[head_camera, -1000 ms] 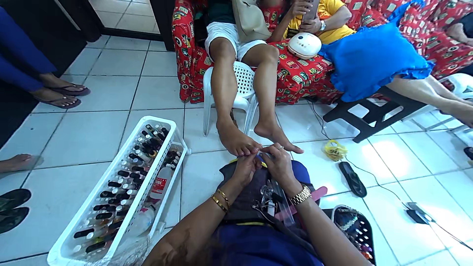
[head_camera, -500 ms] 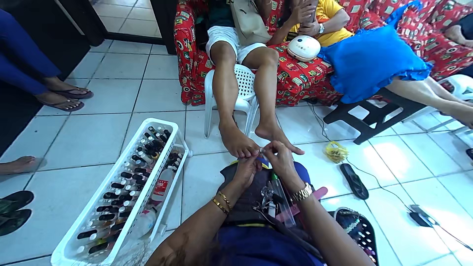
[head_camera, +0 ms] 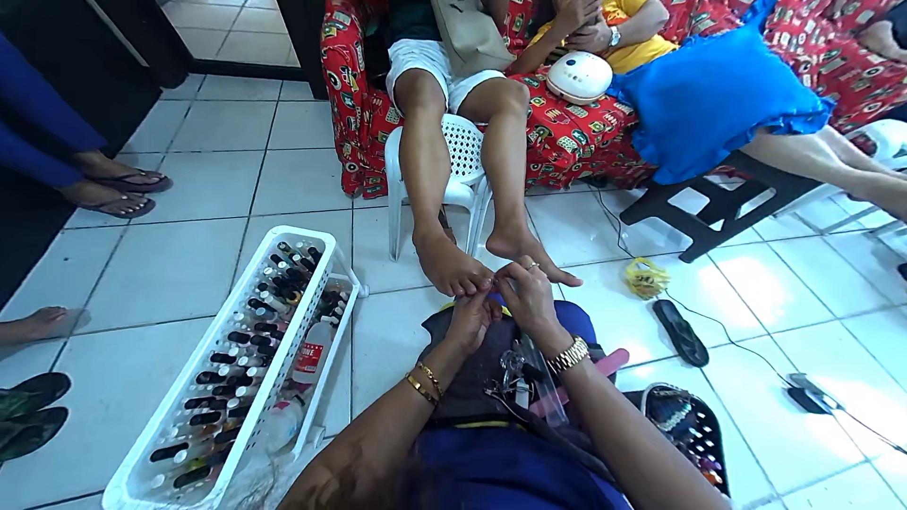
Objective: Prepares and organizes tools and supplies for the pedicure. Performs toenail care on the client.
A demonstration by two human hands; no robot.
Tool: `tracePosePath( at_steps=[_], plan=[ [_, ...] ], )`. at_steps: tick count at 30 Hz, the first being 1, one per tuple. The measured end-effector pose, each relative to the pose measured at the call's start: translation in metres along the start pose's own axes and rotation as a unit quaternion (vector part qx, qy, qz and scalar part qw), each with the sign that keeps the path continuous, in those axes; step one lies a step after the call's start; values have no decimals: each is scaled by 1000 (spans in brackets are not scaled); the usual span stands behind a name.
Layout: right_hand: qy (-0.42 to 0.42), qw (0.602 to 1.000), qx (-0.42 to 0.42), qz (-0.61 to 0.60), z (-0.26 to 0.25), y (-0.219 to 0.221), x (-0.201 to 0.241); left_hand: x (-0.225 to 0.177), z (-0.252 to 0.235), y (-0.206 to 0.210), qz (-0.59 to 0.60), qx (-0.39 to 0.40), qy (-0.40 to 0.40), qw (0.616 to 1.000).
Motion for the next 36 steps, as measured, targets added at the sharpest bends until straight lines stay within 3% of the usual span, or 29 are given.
tracePosePath(
  at_steps=[5,8,14,20,24,26,28,33,36],
  plan=[
    [-97,995,-18,26,15,3,9,-2,-1,0,10,-10,-7,1000],
    [-108,994,1,32,20,-1,8,-2,-1,-2,15,0,-14,1000],
    [71,993,2,-98,-2,-23,-16,-3,0,1,51,18,-10,998],
    [68,993,42,-90,-4,-2,-15,-4,0,-4,53,36,-3,998],
    [150,973,98,-148,0,-13,-23,-3,0,-4,62,69,-3,996],
    [174,967,76,-168,-7,-20,-26,-3,0,-1,72,73,-10,995],
    [152,974,58,-159,-12,-13,-23,-2,0,-1,76,62,-12,995],
    [1,998,53,-24,0,-3,4,-1,1,-6,70,53,-6,996],
    [14,995,87,-37,-2,-18,4,-2,3,-4,75,61,-5,995]
  ],
)
Point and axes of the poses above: each hand's wrist, its own z-axis away from the middle knuckle, its own y-axis out of the palm, x = y × z, the point moved 7 cm from there along -z, towards the middle knuckle, and after that the axes turned 10 degrees about -y, right-handed, at the moved point
